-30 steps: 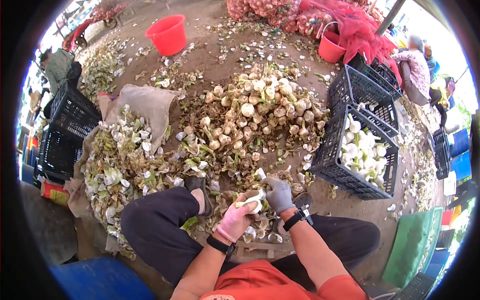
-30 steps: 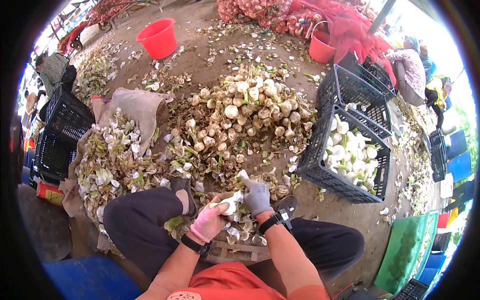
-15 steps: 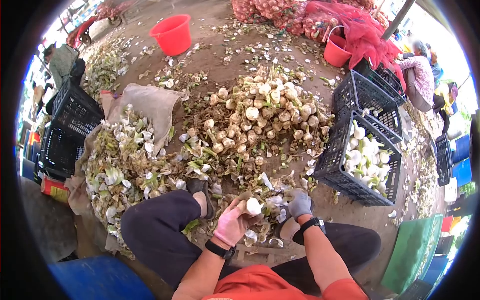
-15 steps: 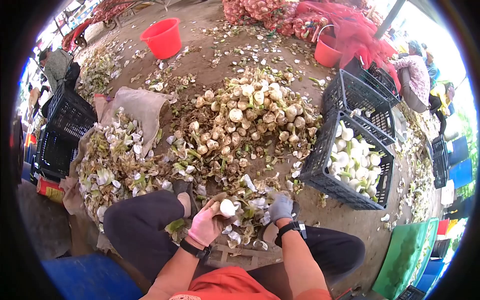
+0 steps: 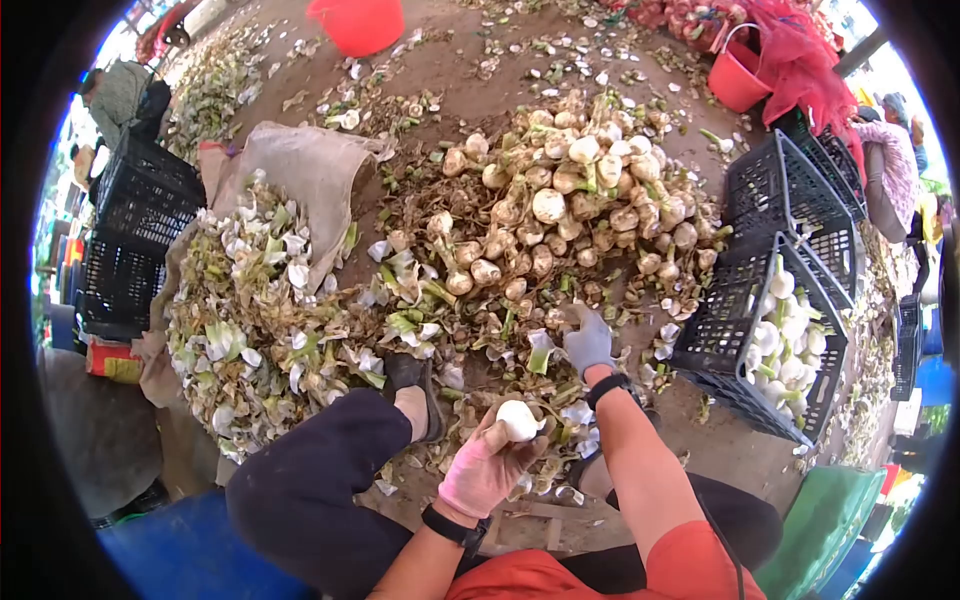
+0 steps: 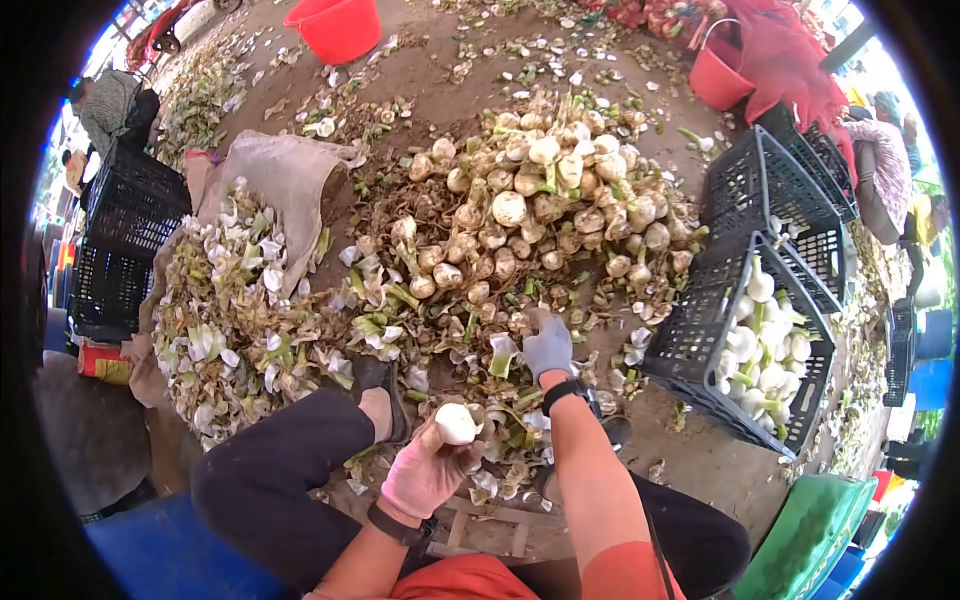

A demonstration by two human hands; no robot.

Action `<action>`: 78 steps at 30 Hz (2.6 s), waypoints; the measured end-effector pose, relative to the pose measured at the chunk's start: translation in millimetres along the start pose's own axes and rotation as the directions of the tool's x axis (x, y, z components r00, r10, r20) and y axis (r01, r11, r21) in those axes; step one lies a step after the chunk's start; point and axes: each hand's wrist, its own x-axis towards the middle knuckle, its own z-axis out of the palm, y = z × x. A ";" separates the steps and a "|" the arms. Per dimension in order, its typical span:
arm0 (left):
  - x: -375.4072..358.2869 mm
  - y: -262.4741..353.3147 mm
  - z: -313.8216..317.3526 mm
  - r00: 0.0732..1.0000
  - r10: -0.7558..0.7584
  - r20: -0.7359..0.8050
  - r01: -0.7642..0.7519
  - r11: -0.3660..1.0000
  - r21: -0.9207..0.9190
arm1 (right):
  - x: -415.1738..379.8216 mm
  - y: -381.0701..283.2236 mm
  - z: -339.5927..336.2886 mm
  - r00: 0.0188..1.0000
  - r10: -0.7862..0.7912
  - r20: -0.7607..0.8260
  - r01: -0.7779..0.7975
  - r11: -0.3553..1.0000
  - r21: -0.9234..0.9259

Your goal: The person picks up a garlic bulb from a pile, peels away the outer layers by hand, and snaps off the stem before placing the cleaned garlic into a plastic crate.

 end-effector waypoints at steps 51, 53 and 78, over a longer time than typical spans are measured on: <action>-44.7 -29.1 38.1 0.928 0.323 0.187 -0.306 0.371 0.877 | -181.8 -121.6 -163.5 0.988 -0.112 0.110 0.033 0.834 0.551; -45.6 -23.7 38.0 0.962 0.238 0.135 -0.243 0.514 0.823 | -182.1 -117.1 -165.3 0.984 -0.064 0.166 -0.055 0.778 0.626; -48.6 -26.0 16.0 0.988 0.115 0.098 -0.151 0.823 0.548 | -183.9 -122.5 -191.7 0.894 -0.333 0.301 0.047 0.736 0.675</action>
